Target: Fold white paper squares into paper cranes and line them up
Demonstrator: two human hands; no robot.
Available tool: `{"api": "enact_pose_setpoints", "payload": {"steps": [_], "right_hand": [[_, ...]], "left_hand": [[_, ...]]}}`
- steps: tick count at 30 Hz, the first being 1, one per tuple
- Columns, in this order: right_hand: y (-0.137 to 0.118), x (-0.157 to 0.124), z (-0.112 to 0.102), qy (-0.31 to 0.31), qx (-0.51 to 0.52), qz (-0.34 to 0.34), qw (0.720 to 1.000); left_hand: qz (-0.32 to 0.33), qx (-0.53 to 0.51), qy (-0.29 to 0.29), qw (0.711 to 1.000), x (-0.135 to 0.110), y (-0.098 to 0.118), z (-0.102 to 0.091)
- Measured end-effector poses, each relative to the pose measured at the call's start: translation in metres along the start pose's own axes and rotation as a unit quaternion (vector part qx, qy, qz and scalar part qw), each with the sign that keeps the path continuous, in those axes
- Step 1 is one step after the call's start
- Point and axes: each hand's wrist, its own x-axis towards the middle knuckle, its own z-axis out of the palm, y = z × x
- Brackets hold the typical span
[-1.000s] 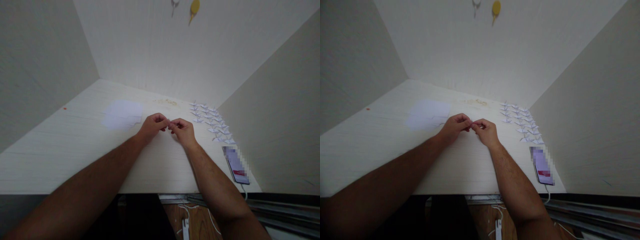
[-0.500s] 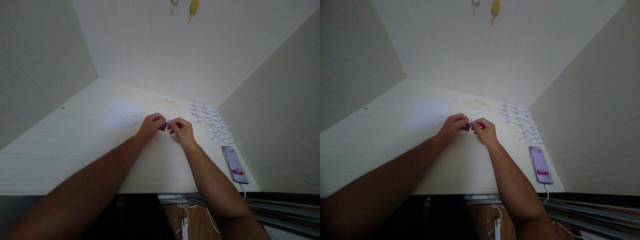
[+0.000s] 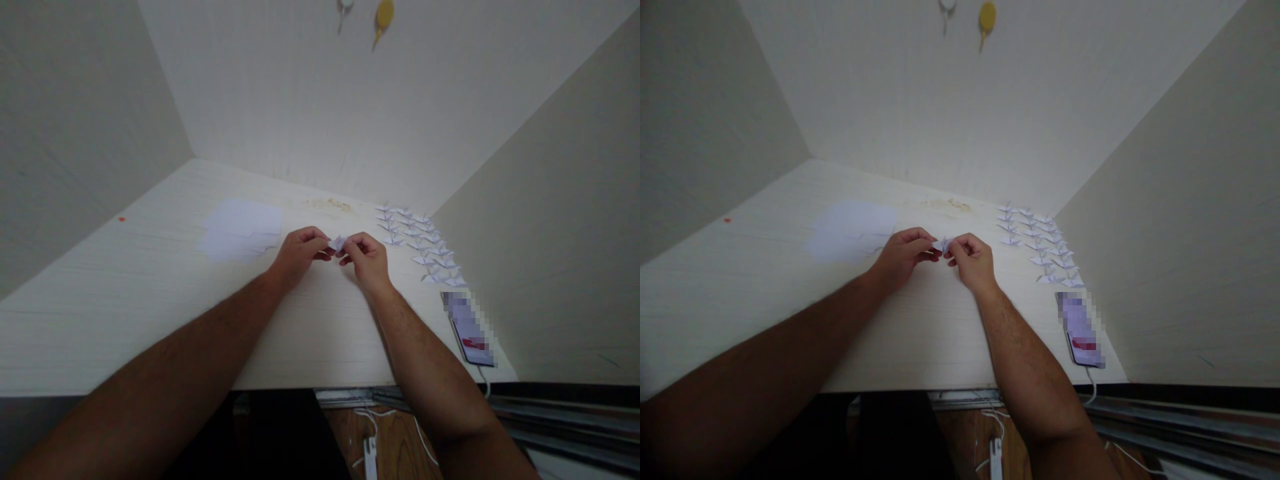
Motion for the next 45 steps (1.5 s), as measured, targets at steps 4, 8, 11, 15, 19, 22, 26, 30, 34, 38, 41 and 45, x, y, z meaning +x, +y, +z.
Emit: {"api": "enact_pose_setpoints", "payload": {"steps": [4, 8, 11, 15, 19, 22, 26, 30, 34, 38, 41, 45], "right_hand": [[0.003, 0.003, 0.000, 0.048, 0.025, 0.017, 0.998], [0.008, 0.008, -0.001, 0.075, 0.081, 0.042, 0.993], [0.010, 0.009, 0.000, 0.076, 0.107, 0.059, 0.990], [0.006, 0.007, 0.002, 0.073, 0.115, 0.067, 0.988], [0.004, 0.006, 0.002, 0.074, 0.129, 0.067, 0.987], [0.005, 0.006, 0.001, 0.069, 0.109, 0.048, 0.990], [0.010, 0.006, 0.000, 0.055, 0.037, 0.001, 0.998], [0.010, 0.004, 0.002, 0.052, -0.022, -0.011, 0.998], [0.010, 0.003, 0.004, 0.049, 0.004, -0.012, 0.999], [0.014, 0.004, 0.003, 0.052, 0.000, -0.025, 0.998], [0.015, 0.001, 0.001, 0.036, -0.081, -0.058, 0.994], [0.011, -0.002, 0.001, 0.038, -0.168, -0.096, 0.980]], "left_hand": [[-0.013, -0.025, 0.024, 0.999, -0.001, 0.001, 0.002], [-0.021, -0.022, 0.029, 0.999, -0.001, 0.001, 0.003], [-0.024, 0.009, 0.028, 0.999, 0.000, -0.001, 0.002], [-0.046, 0.094, 0.039, 0.994, 0.000, -0.002, 0.002], [-0.052, 0.210, 0.054, 0.975, 0.000, -0.003, 0.001], [-0.038, 0.222, 0.064, 0.972, -0.001, -0.001, 0.001], [-0.015, 0.098, 0.037, 0.994, -0.003, 0.002, 0.003], [-0.014, 0.068, 0.012, 0.998, -0.004, 0.003, 0.003], [-0.006, 0.041, 0.005, 0.999, -0.003, -0.001, 0.001], [0.003, 0.052, 0.003, 0.999, 0.000, -0.004, -0.003], [0.018, 0.114, 0.020, 0.993, -0.001, -0.001, -0.003], [0.064, 0.206, 0.057, 0.975, -0.003, 0.003, 0.000]]}}
